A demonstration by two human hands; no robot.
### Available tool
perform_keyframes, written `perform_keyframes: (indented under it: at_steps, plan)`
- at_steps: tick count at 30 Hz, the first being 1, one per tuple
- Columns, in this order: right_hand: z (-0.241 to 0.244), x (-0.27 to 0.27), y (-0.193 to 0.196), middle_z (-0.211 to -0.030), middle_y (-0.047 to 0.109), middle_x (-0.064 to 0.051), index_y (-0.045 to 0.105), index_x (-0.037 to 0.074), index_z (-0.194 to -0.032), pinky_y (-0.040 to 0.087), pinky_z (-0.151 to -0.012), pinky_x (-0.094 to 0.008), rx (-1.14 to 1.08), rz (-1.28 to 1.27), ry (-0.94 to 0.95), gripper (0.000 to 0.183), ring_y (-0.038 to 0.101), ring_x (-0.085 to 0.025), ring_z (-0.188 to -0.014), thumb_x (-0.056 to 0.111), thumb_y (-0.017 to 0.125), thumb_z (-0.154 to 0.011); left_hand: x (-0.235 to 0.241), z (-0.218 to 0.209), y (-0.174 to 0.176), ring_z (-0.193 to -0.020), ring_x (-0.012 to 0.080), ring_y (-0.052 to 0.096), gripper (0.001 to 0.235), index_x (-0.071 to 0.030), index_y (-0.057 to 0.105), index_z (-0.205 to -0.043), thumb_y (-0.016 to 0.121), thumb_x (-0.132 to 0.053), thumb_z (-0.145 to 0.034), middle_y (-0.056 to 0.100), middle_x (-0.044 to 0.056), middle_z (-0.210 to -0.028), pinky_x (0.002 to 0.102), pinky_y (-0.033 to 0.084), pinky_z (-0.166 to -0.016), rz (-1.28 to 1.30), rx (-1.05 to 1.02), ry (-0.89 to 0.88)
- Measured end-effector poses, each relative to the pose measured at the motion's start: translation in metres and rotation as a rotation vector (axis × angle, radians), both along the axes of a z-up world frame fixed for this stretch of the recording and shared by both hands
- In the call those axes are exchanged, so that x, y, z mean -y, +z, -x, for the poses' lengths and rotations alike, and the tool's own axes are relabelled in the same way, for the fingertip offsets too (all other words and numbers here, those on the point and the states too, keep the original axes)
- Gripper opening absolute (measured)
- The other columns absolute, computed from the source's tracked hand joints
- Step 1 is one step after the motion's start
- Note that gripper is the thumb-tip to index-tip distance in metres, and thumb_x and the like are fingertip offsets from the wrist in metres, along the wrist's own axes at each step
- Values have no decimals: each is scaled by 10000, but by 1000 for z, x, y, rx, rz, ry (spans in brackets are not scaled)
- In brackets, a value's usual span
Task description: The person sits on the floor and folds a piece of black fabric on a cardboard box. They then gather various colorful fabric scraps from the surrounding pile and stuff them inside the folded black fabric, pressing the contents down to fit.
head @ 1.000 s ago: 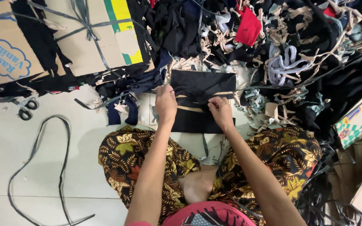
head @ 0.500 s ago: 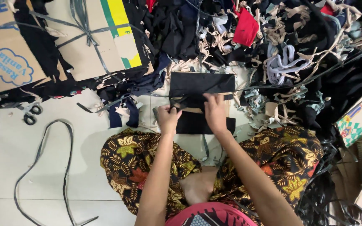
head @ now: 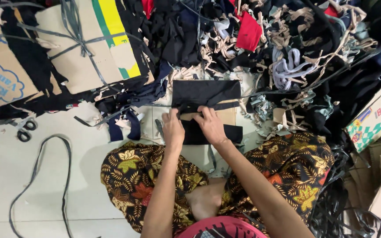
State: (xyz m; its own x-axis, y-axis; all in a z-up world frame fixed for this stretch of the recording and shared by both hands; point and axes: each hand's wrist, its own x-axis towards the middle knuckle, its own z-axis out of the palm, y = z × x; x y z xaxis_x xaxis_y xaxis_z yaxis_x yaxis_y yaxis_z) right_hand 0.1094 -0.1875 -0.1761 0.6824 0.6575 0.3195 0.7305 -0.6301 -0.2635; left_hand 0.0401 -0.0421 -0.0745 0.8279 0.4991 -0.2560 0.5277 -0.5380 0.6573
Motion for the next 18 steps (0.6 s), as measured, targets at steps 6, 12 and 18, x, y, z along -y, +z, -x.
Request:
perform_keyframes:
  at_steps: [6, 12, 18]
  plan:
    - [-17, 2, 37, -1126, 553, 94, 666, 291, -1006, 444, -849, -315, -92, -73, 90, 188, 576, -160, -1088, 208, 726, -848, -39, -10, -46, -1065, 339, 531, 143, -148, 610, -982, 654, -45, -893, 458, 40, -1123, 495, 544, -773, -469, 34, -423]
    - [-47, 25, 103, -1052, 774, -108, 683, 240, -1206, 530, -921, -505, -730, -37, 153, 285, 702, -376, -1067, 320, 700, -933, -67, -18, -80, -1102, 262, 501, 89, -191, 645, -880, 605, -128, -930, 511, -19, -1109, 500, 451, -962, -431, 13, -530]
    - [-93, 77, 29, -798, 789, -50, 742, 220, -1065, 532, -951, -476, -736, 247, 24, 233, 739, -345, -963, 397, 676, -929, -70, -12, -74, -1186, 224, 493, 105, -183, 659, -887, 579, -241, -923, 563, -46, -1119, 517, 406, -1002, -463, -3, -534]
